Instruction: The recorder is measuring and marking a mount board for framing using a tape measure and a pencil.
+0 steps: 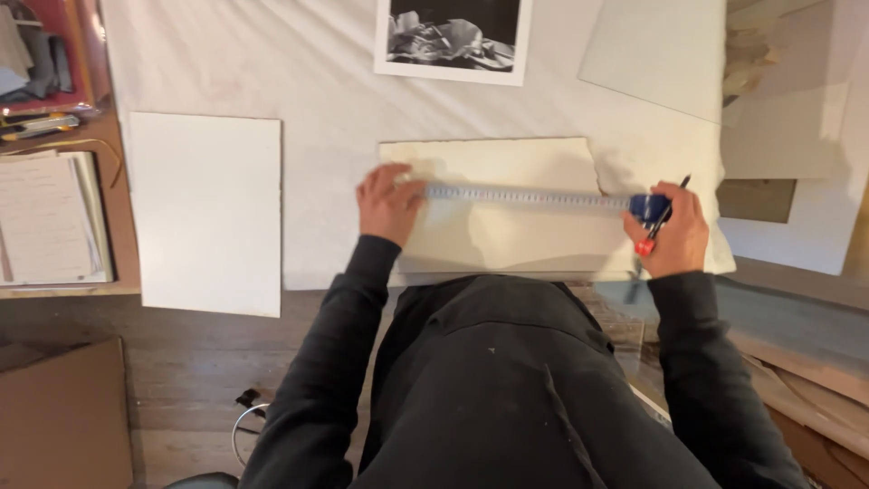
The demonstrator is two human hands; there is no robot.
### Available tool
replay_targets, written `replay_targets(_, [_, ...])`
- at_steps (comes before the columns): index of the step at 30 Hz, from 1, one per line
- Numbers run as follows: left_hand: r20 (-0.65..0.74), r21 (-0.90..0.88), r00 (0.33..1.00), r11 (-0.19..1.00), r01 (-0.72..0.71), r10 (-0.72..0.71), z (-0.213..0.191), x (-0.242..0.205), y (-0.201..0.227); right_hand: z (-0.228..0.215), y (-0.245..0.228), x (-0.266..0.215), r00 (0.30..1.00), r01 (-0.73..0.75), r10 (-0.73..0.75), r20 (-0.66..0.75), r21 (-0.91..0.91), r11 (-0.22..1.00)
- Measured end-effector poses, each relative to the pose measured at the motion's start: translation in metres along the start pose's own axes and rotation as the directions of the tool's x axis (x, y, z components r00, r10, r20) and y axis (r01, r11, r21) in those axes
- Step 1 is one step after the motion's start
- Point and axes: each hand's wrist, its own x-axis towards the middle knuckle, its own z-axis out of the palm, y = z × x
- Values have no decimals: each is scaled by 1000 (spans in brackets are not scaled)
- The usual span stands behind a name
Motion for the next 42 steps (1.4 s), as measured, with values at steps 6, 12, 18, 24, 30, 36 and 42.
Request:
replay_targets(6, [-82, -17, 986, 990, 142, -143, -15, 29, -54, 18, 15, 47, 999, 44, -45, -28, -9, 999])
replay_targets(12, [46, -203, 982, 961, 188, -182, -18, 39, -54, 19, 43, 62, 999, 26, -28, -27, -85, 996])
replay_targets(18, [97, -336, 959, 898, 284, -267, -16, 46, -56, 22, 42, 72, 998, 12, -17, -56, -78, 997])
replay_targets(24, [127, -358, 946, 875, 325, -300, -16, 46, -55, 7, 8, 69, 987, 60, -77, -144, -120, 991])
replay_targets(30, [138, -319, 929, 872, 370, -344, -18, 49, -50, 44, -1, 47, 991, -83, 122, -62, 434, 897])
replay_targets(36, [135, -266, 927, 889, 374, -349, -15, 47, -49, 89, -52, 58, 968, -246, 154, 198, 621, 744])
replay_targets(42, [16, -71, 986, 984, 165, -165, 2, 52, -33, 119, -43, 54, 958, -283, 168, 233, 670, 686])
